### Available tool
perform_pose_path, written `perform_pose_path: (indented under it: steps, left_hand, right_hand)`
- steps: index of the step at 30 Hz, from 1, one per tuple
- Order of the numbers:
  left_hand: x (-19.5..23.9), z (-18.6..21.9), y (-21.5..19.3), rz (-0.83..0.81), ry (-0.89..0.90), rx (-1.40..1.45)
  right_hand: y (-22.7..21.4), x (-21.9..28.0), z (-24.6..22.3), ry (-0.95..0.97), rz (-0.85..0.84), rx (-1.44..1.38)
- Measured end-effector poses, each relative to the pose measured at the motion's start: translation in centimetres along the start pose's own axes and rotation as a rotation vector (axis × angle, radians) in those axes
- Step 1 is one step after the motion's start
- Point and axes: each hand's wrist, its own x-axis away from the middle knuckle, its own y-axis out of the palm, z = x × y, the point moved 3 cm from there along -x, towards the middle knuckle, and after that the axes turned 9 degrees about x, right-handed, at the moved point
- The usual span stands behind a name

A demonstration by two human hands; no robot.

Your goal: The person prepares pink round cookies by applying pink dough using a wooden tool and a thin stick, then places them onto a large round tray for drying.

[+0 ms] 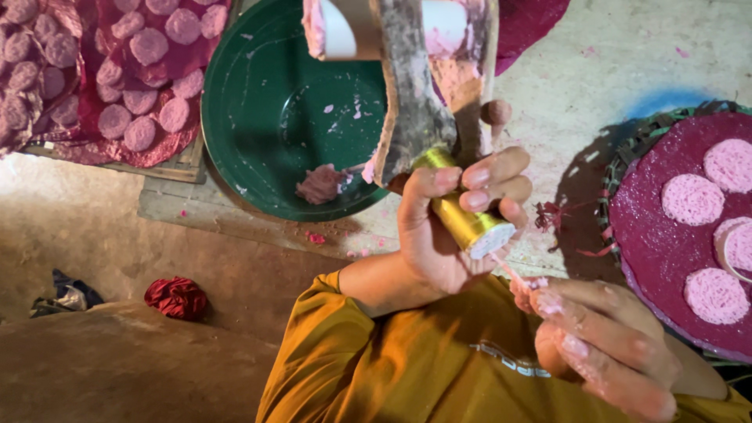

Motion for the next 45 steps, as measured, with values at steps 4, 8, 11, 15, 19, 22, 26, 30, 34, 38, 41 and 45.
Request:
perform_pose_path:
  steps: [4, 8, 11, 15, 19, 22, 26, 30, 34, 38, 41, 45]
  left_hand:
    - [-0.1, 0.4, -0.6, -0.008, 0.03, -0.066]
    - [-0.4, 1.3, -1.3, -0.014, 0.125, -0.161]
    - [-0.7, 2.6, -1.7, -0.016, 0.252, -0.352]
    - [-0.9, 5.4, -2.4, -0.095, 0.444, -0.567]
    - [-0.1, 10.5, -3.7, 0.042, 0.619, -0.896]
    - [1.5, 12.6, -3.3, 0.155, 0.981, -2.284]
    - [4.4, 12.5, -2.2, 0.118, 1.124, -2.823]
    - [7.5, 10.9, 0.4, 0.114, 1.148, -2.722]
    - [8.4, 9.6, 2.3, 0.288, 1.147, -2.737]
    - [8.8, 8.7, 2.9, 0.307, 1.211, -2.728]
    - [8.8, 8.4, 3.1, 0.215, 1.189, -2.755]
    - [8.9, 8.1, 3.1, 0.162, 1.198, -2.809]
  right_hand:
    - [-0.8, 0.0, 1.0, -0.148, -0.313, -0.079]
    - [-1.5, 2.4, 1.9, 0.056, -0.377, -0.245]
    - [-1.1, 3.9, 2.5, 0.286, -0.416, -0.344]
    - [-2.2, 3.6, 3.3, 0.327, -0.255, -0.349]
    - [-4.5, 2.6, 4.6, 0.297, -0.138, -0.26]
    - [-4.9, 2.2, 5.3, 0.268, -0.162, -0.272]
    - [-4.2, 1.7, 5.8, 0.217, -0.302, -0.336]
    - [-2.9, 0.5, 4.9, 0.168, -0.467, -0.419]
    - [-1.2, -1.9, 4.1, 0.092, -0.606, -0.507]
    - [0.4, -4.7, 2.8, 0.025, -0.737, -0.587]
    - [2.2, -5.8, 2.5, -0.064, -0.814, -0.631]
    - [4.4, -5.6, 2.5, -0.142, -0.632, -0.603]
